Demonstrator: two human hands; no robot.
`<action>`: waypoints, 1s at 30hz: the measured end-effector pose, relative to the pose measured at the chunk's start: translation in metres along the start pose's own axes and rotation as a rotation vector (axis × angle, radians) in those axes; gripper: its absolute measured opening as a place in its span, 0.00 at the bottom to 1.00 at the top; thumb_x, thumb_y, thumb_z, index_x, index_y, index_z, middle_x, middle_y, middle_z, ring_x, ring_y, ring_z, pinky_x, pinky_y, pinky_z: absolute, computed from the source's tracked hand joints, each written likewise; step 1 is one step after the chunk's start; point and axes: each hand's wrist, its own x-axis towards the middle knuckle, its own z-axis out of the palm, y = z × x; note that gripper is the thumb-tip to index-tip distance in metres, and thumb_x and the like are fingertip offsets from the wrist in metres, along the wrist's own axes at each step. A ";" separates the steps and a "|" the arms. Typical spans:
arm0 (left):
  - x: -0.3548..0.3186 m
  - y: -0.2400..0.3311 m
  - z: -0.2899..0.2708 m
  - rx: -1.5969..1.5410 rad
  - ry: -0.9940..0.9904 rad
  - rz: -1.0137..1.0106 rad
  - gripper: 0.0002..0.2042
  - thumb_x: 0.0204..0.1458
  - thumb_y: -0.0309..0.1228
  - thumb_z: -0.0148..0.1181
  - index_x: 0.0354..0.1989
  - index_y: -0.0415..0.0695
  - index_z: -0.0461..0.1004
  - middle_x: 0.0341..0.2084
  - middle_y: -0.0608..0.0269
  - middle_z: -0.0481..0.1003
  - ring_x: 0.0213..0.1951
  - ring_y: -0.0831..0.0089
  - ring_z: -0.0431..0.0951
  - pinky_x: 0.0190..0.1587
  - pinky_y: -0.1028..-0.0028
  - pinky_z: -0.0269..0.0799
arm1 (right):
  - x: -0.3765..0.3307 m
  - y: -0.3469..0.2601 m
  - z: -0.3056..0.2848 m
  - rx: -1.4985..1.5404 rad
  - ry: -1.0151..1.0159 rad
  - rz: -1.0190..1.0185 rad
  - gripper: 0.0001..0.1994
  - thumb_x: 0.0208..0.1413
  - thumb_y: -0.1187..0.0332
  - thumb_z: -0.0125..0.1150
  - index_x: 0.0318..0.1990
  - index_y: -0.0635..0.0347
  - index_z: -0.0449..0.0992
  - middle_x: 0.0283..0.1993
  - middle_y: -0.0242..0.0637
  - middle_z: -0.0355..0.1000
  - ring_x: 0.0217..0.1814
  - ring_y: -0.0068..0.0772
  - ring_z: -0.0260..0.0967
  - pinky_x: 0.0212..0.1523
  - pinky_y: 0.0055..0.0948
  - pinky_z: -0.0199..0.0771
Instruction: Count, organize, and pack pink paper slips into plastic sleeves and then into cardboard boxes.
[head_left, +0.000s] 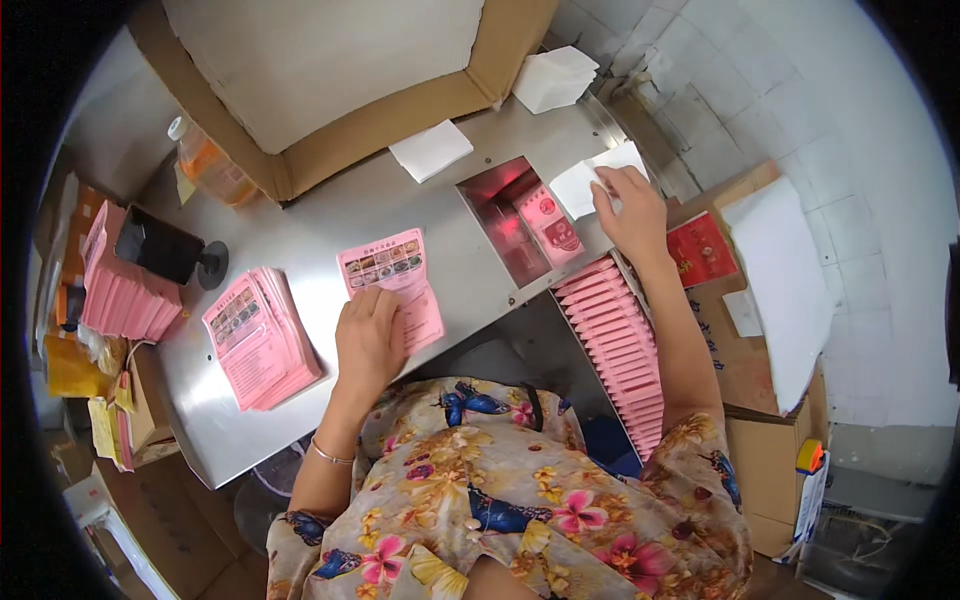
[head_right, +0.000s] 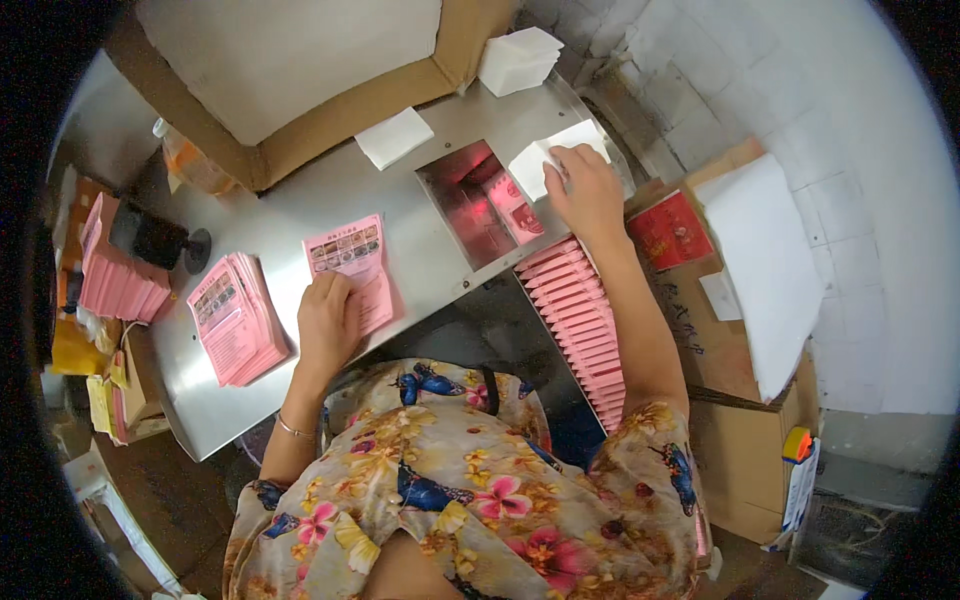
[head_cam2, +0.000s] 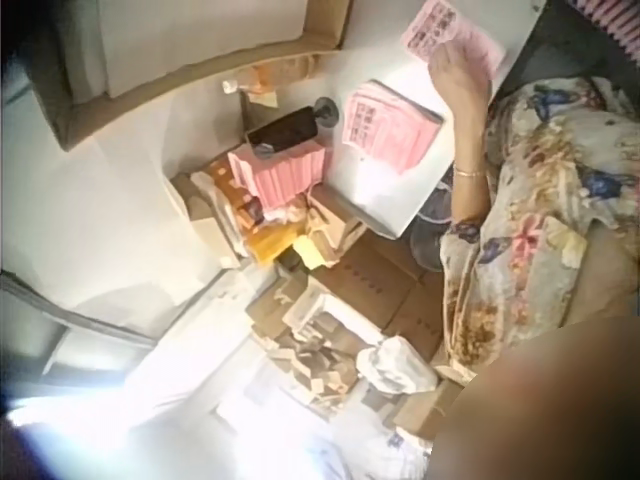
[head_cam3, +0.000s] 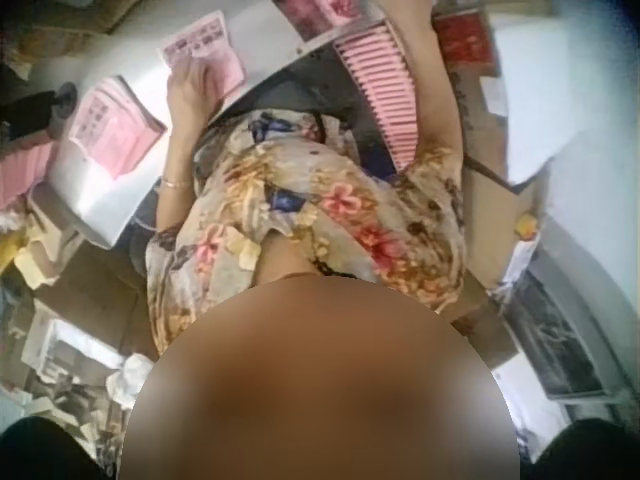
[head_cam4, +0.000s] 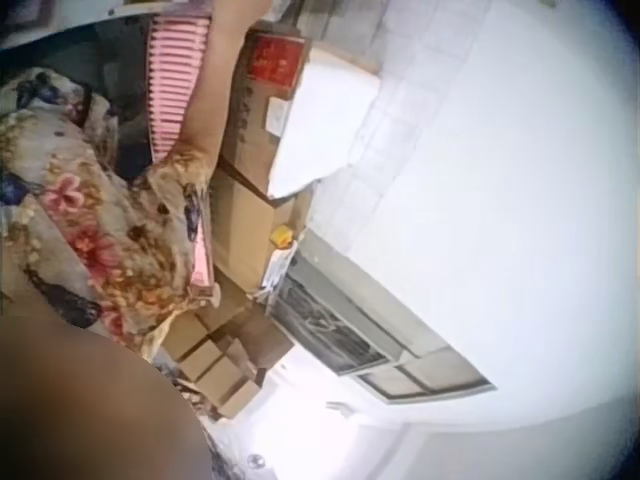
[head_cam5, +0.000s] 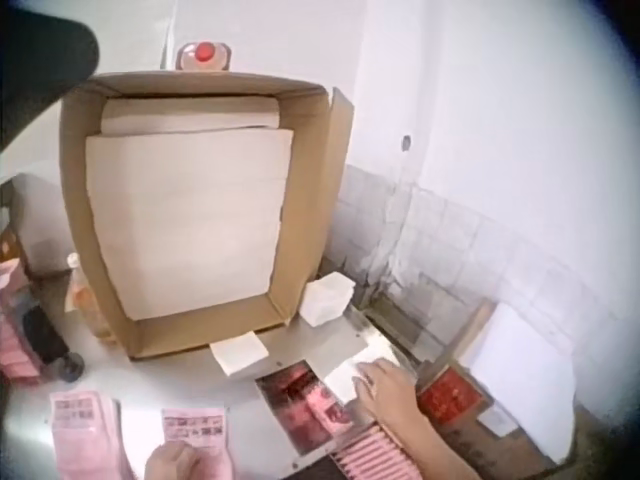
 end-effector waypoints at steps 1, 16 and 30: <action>0.001 0.007 0.001 -0.004 0.002 -0.011 0.07 0.46 0.21 0.61 0.32 0.40 0.69 0.29 0.52 0.71 0.34 0.51 0.72 0.37 0.58 0.68 | 0.001 0.000 0.001 0.037 -0.019 0.027 0.13 0.57 0.66 0.62 0.47 0.59 0.79 0.40 0.40 0.75 0.38 0.41 0.74 0.37 0.34 0.74; 0.001 0.022 0.025 -0.113 -0.034 0.150 0.08 0.45 0.22 0.62 0.32 0.40 0.69 0.29 0.53 0.69 0.34 0.53 0.73 0.38 0.60 0.70 | 0.004 -0.004 0.001 -0.032 -0.087 0.066 0.16 0.56 0.63 0.63 0.50 0.57 0.80 0.35 0.37 0.73 0.32 0.39 0.74 0.34 0.35 0.74; -0.015 0.000 0.012 0.136 -0.147 0.090 0.20 0.55 0.33 0.57 0.53 0.36 0.69 0.66 0.46 0.61 0.68 0.51 0.58 0.66 0.47 0.52 | 0.004 -0.005 0.002 0.062 0.081 -0.197 0.23 0.55 0.74 0.56 0.60 0.58 0.73 0.62 0.43 0.72 0.65 0.46 0.67 0.71 0.48 0.53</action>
